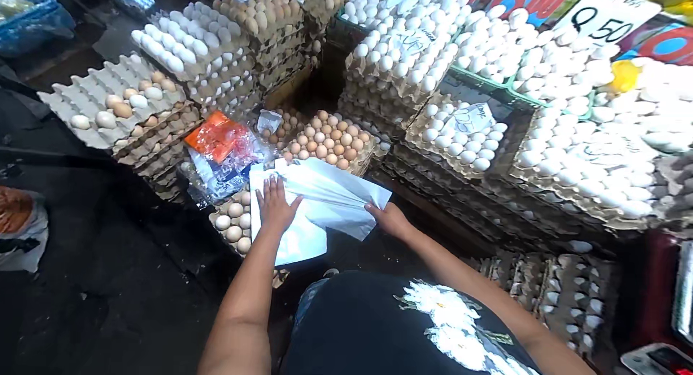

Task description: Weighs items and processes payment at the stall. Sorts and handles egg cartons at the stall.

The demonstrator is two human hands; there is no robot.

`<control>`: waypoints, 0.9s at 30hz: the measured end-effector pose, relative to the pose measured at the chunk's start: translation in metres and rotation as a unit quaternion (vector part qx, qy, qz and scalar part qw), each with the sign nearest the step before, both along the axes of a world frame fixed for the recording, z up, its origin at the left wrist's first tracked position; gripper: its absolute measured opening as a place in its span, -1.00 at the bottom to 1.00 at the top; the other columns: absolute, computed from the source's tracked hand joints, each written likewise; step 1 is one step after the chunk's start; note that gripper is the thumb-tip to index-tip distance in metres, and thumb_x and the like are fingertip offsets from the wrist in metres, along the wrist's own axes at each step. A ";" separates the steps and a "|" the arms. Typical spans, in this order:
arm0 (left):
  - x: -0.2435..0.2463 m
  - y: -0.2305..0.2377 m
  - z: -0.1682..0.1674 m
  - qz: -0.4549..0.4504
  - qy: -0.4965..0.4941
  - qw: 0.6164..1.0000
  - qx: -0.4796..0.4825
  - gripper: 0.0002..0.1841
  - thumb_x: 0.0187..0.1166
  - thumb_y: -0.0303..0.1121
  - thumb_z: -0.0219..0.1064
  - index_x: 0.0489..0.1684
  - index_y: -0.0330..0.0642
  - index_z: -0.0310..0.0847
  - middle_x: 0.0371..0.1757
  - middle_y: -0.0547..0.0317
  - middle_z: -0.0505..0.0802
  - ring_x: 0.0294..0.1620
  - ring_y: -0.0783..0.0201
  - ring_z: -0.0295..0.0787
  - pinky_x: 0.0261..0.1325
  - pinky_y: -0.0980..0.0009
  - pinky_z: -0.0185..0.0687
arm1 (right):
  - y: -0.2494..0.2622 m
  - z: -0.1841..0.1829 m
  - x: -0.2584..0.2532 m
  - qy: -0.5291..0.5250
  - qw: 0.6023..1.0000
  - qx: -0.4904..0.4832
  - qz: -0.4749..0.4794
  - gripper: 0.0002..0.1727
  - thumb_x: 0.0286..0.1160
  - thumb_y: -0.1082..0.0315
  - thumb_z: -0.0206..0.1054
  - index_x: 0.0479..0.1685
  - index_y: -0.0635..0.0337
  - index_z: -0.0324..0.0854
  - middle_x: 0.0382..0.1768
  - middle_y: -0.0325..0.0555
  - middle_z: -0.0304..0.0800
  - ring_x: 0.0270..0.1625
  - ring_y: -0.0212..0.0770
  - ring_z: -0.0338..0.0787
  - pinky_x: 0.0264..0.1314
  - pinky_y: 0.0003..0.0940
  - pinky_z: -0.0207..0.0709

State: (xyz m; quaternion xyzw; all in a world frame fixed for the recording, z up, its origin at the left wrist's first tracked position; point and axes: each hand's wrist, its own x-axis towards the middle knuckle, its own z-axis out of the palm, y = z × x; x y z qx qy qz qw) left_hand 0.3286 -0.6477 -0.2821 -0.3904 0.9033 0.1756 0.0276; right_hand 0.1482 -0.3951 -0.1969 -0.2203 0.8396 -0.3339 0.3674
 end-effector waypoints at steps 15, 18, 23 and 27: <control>-0.121 0.178 0.089 -0.254 0.309 0.899 0.178 -0.23 0.57 0.04 0.29 0.54 -0.52 0.43 0.71 -0.47 0.37 0.78 -0.32 0.20 0.78 -0.16 0.13 | 0.273 0.055 -0.021 0.154 0.955 -0.142 -0.210 -0.66 0.50 0.49 0.26 0.22 0.43 0.63 0.16 0.11 0.79 0.20 -0.27 0.78 0.37 -0.28 0.63; -0.174 0.304 0.109 -0.477 0.225 0.765 0.369 -0.02 0.27 0.13 0.59 0.63 -0.41 0.39 0.62 -0.19 0.58 0.71 0.07 0.42 0.75 0.10 0.32 | 0.295 0.064 -0.002 0.236 0.942 -0.177 -0.162 -0.73 0.58 0.40 0.25 0.08 0.31 0.78 0.03 0.00 0.89 0.09 -0.32 0.84 0.28 -0.29 0.68; -0.189 0.397 0.149 -0.524 -0.038 0.596 0.608 -0.83 0.59 -0.34 0.32 -0.09 -0.25 0.72 -0.37 0.29 0.91 -0.39 0.46 0.85 -0.19 0.42 0.83 | 0.394 0.098 0.017 0.387 0.813 -0.105 -0.421 -0.76 0.60 0.34 0.35 0.00 0.34 0.80 -0.17 0.08 0.90 -0.11 -0.10 0.89 0.07 0.05 0.74; -0.222 0.399 0.140 -0.564 0.002 0.668 0.486 -0.69 0.78 -0.30 0.09 -0.17 -0.22 0.78 -0.32 0.39 0.82 -0.26 0.59 0.72 -0.04 0.48 0.70 | 0.482 0.100 0.051 0.361 0.730 -0.009 -0.579 -0.53 0.67 0.06 0.35 -0.03 0.42 0.75 -0.28 0.23 0.83 -0.17 0.11 0.85 0.04 0.24 0.66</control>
